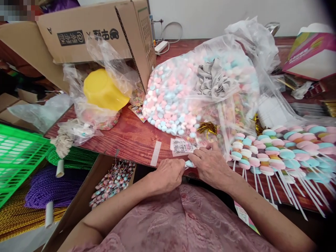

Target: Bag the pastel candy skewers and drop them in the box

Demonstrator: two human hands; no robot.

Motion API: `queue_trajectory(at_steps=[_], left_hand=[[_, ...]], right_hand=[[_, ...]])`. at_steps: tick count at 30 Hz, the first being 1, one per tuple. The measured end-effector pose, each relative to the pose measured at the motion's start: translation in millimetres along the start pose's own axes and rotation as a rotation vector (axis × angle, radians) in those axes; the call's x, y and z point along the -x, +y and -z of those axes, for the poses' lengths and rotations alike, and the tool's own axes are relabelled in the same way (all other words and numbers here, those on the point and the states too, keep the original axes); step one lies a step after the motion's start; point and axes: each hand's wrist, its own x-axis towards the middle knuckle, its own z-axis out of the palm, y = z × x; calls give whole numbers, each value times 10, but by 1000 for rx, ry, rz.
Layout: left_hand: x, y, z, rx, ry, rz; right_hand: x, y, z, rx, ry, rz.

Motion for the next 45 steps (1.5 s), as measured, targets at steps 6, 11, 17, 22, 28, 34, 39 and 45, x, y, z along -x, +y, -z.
queue_trajectory(at_steps=[6,11,17,22,28,34,39,45], left_hand=[[-56,-142,100,1136,-229,105],[-52,-149,116,1186,-474,56],[12,-28,53,62,-153,-52],[86,28,7,-210,-30,-59],[81,53,187,-71,-68,-88],[16,80,94,-288,-138,-23],[17,22,5,-295,-56,-83],[-33,-122,61,744,-132,71]], right_hand=[[37,33,62,40,309,149],[88,60,-41,-28,325,256],[52,8,-53,-123,-69,200],[-27,-22,50,-130,-239,106],[-46,-64,40,-138,-267,85],[-69,-128,74,-97,-317,46],[-86,-50,179,-131,-384,84],[-1,-13,207,-90,62,127]])
